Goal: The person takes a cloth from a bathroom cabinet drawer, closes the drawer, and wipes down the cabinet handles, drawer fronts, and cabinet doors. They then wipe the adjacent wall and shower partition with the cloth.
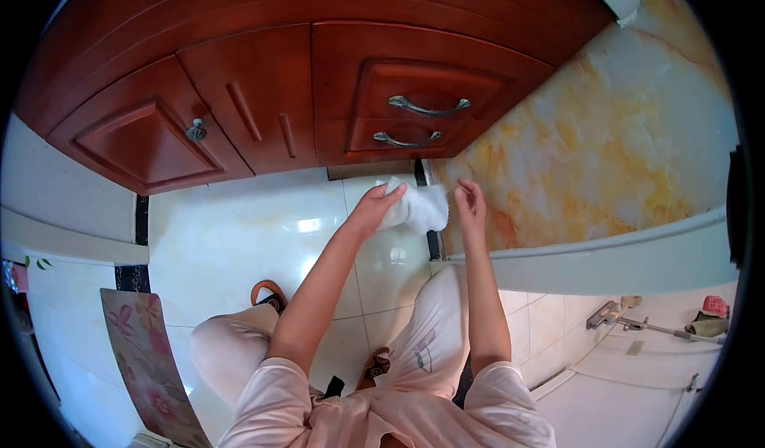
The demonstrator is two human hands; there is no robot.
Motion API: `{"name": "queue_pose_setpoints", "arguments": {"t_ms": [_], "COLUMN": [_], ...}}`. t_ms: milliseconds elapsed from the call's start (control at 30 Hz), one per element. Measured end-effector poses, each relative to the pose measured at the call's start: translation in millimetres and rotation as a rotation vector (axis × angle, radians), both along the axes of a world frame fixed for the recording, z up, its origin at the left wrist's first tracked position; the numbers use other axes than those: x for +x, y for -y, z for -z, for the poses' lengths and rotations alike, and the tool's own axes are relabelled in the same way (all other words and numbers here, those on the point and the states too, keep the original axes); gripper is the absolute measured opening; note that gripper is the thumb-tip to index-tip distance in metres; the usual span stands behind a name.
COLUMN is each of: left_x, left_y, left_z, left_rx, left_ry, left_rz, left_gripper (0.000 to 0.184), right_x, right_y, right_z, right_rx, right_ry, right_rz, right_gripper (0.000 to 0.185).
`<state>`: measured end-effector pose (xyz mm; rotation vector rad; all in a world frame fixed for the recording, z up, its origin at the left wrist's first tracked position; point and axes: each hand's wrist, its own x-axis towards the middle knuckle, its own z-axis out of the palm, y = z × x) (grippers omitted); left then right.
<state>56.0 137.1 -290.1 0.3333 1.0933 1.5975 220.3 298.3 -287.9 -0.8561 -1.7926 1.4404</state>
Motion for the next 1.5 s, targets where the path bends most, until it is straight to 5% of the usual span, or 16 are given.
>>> {"name": "queue_pose_setpoints", "arguments": {"t_ms": [100,200,300,400,600,700,767,833,933,967,1033,1067,1233,1500], "left_x": [-2.6,2.4,-4.2,-13.4,-19.9,-19.9,-13.0,-3.0,9.2,12.0,20.7,10.4,11.1,35.3], "left_y": [1.5,2.5,8.2,19.1,19.6,15.7,9.1,3.8,5.2,6.5,5.6,1.0,6.8,-1.6], "left_z": [-23.9,-36.6,-36.7,-34.3,-24.6,-27.4,-37.4,-51.8,-57.0,-46.6,-55.7,-21.4,-46.5,-48.1], "left_rx": [0.017,0.034,0.099,0.042,-0.094,-0.190,0.109,0.282,0.215,0.108,-0.023,-0.055,-0.044,-0.126], "left_ry": [0.163,0.220,-0.045,-0.290,-0.216,-0.802,-1.232,-1.342,-1.108,-1.071,-0.811,-0.784,-0.455,-0.891], "left_rz": [-0.012,0.084,0.238,0.315,0.268,0.151,-0.256,-0.432,-0.393,-0.407,-0.457,-0.452,-0.414,-0.407], "left_gripper": [0.033,0.028,0.026,0.032,0.024,0.013,0.013,0.016,0.019,0.018,0.014,0.012,0.012,0.016], "right_x": [1.5,-3.6,0.2,3.2,12.5,12.7,14.0,13.7,4.6,9.6,23.4,33.0,31.6,18.1], "right_y": [38.7,58.1,54.8,49.7,31.7,23.8,17.5,20.4,39.5,48.3,52.1,54.4,63.9,76.3], "right_z": [-45.2,-40.6,-35.8,-35.5,-49.6,-41.0,-24.6,-17.8,-18.4,-22.2,-11.2,-4.4,-28.0,-51.8], "right_rx": [0.471,0.677,0.312,0.304,0.221,0.078,-0.010,-0.144,-0.041,-0.221,-0.457,-0.575,-0.802,-0.919], "right_ry": [0.126,0.252,0.333,0.383,0.427,0.281,0.192,0.098,-0.138,-0.166,-0.351,-0.446,-0.691,-0.440], "right_rz": [-0.081,-0.263,-0.363,-0.439,-0.573,-0.591,-0.509,-0.412,0.035,0.209,0.232,0.249,-0.090,-0.210], "right_gripper": [0.050,0.059,0.052,0.041,0.020,0.020,0.020,0.023,0.027,0.023,0.019,0.019,0.023,0.047]}}
